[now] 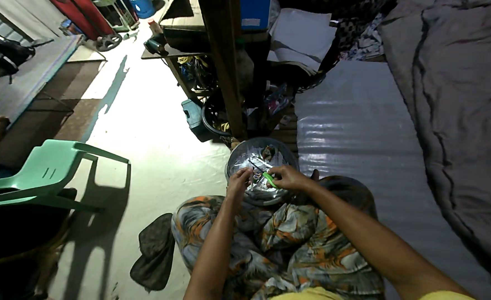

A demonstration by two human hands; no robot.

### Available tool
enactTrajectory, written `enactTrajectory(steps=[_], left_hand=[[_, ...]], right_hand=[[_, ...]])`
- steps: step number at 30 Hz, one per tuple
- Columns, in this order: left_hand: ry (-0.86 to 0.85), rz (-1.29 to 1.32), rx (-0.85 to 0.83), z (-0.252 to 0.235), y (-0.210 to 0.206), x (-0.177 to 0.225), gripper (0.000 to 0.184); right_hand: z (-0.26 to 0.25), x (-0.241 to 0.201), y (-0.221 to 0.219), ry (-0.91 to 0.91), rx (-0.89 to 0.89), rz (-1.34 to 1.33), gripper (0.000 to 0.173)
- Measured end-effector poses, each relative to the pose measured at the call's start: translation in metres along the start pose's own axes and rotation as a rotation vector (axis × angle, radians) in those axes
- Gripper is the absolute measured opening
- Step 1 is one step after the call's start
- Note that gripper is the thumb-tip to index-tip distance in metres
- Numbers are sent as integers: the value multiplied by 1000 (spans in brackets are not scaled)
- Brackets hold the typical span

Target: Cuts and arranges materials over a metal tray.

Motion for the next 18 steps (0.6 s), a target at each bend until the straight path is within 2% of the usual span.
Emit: enactTrajectory(steps=[4,9,18], left_hand=[[-3,4,-6,-1,0,0,17],[5,2,-2,1,-1,1,15],[0,-53,-32,-1,1,-2,15]], right_hand=[[-2,2,-1,-8,-34,20,44],[-2,1,-1,-3,-39,72,37],[2,-1,3,-58,35,12,38]])
Point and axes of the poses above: each hand's wrist, its own z-axis away from the middle knuckle, its own y-axis out of the back of the hand, x = y × z, the point moved 4 cm from there along -z, towards the middle knuckle, and after that the axes turned 14 degrees about -x, right-handed, at the moved point
